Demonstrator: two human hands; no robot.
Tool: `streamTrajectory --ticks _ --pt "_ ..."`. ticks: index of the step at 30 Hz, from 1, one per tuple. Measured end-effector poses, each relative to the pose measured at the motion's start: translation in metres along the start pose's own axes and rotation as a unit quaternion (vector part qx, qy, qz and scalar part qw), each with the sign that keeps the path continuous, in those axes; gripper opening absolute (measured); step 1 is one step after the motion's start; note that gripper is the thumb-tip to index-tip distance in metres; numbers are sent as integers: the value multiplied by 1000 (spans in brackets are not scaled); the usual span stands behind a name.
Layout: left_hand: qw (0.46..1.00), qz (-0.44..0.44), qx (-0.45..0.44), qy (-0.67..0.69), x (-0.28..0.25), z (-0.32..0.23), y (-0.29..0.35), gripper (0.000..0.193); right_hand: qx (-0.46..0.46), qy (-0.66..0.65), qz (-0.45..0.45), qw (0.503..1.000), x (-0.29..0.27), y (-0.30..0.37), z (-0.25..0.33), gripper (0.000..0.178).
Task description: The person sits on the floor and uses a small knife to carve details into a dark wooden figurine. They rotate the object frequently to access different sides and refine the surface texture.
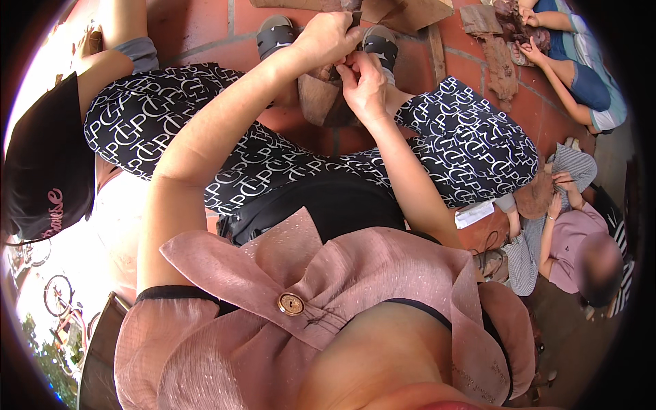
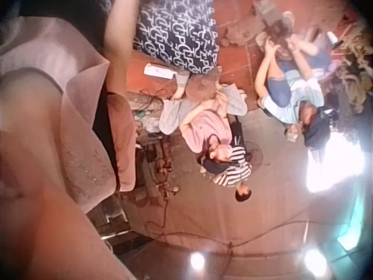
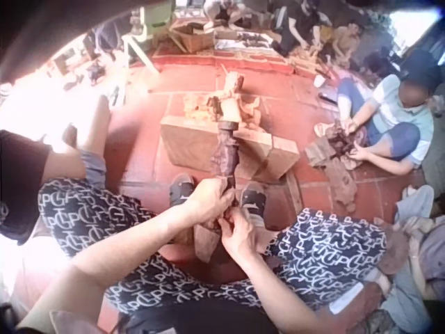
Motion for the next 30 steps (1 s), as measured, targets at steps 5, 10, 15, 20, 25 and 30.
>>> streamTrajectory --ticks 5,10,15,20,25,30 --pt "997 -54 43 -25 4 6 -1 35 22 1 -16 1000 0 0 -1 15" --pt "998 3 60 -4 0 -1 0 28 70 -100 -10 992 -4 -3 1 16" --pt "997 4 77 -16 1 -3 2 26 27 -43 25 998 -8 -2 0 19" --pt "990 -11 140 0 -19 -21 4 27 37 -114 -3 993 -14 -12 6 15" --pt "991 -28 24 130 -71 -35 19 26 41 -170 22 984 -40 -36 6 7" --pt "997 30 -28 70 -69 -13 41 25 155 -256 34 954 -47 -35 -24 8"
Point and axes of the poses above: each hand's wrist, its own y-axis away from the middle knuckle, its own x-axis out of the palm, z = x × y, the point moved 3 cm from there along -y, towards the middle knuckle, and after that the axes turned 11 degrees about x, right-handed, at the moved point
